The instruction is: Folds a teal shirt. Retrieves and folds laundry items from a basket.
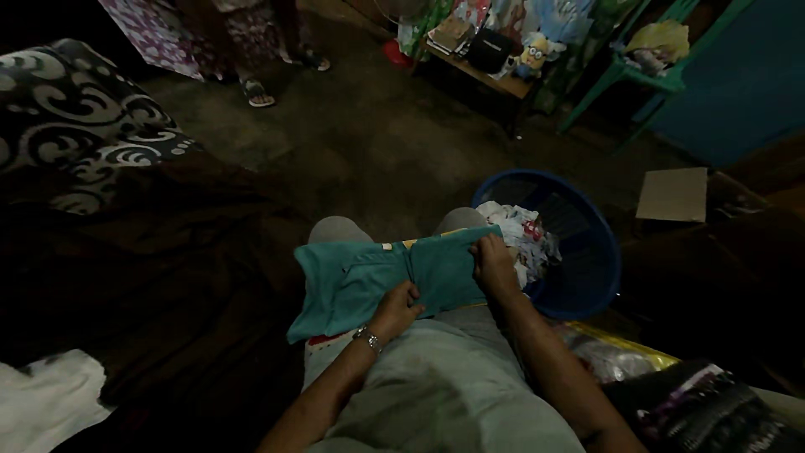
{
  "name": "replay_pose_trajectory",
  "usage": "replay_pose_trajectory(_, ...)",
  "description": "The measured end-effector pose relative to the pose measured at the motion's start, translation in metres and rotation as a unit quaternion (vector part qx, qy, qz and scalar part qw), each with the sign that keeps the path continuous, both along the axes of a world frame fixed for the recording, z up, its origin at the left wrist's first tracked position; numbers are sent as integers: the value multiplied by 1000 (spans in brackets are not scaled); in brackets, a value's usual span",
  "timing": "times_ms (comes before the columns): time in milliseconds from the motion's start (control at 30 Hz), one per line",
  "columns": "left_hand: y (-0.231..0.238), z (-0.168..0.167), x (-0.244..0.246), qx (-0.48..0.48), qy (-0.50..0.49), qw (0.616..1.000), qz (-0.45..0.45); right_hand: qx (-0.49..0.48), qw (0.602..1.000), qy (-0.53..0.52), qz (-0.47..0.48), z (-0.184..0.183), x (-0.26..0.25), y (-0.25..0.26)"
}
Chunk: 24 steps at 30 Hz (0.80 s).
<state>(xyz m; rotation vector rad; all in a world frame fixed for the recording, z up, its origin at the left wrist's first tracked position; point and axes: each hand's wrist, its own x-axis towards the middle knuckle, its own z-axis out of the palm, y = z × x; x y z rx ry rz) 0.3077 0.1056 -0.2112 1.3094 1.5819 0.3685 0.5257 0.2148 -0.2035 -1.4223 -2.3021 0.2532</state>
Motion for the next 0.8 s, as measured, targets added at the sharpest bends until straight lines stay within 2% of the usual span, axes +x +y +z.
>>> replay_pose_trajectory(67, -1, -1, 0, -1, -6, 1000, 0, -70, 996, -1, -46, 5, 7, 2)
replay_pose_trajectory(167, -3, 2, 0, 37, 0, 999, 20, -102, 983, 75, -133, 5, 27, 4)
replay_pose_trajectory(267, -7, 2, 5, 185, 38, 980, 69, -167, 946, 195, -196, 2, 47, 1)
replay_pose_trajectory(333, -7, -4, 9, 292, 51, 953, 62, -286, 903, 266, -179, -2, 58, -3)
replay_pose_trajectory(400, -7, -14, 11, 325, 45, 944, 31, -370, 867, 290, -163, -3, 64, -6)
replay_pose_trajectory(467, -7, -18, 11, 279, 36, 960, -8, -395, 854, 302, -152, 7, 64, -7)
replay_pose_trajectory(567, -7, -14, 8, 192, 7, 981, -35, -391, 845, 346, -113, 44, 52, -14)
replay_pose_trajectory(700, -11, 9, -2, 119, -71, 990, 7, -384, 845, 371, 8, 87, 4, -26)
replay_pose_trajectory(800, -22, 31, -22, 73, -159, 981, 84, -399, 847, 341, 83, 107, -44, -31)
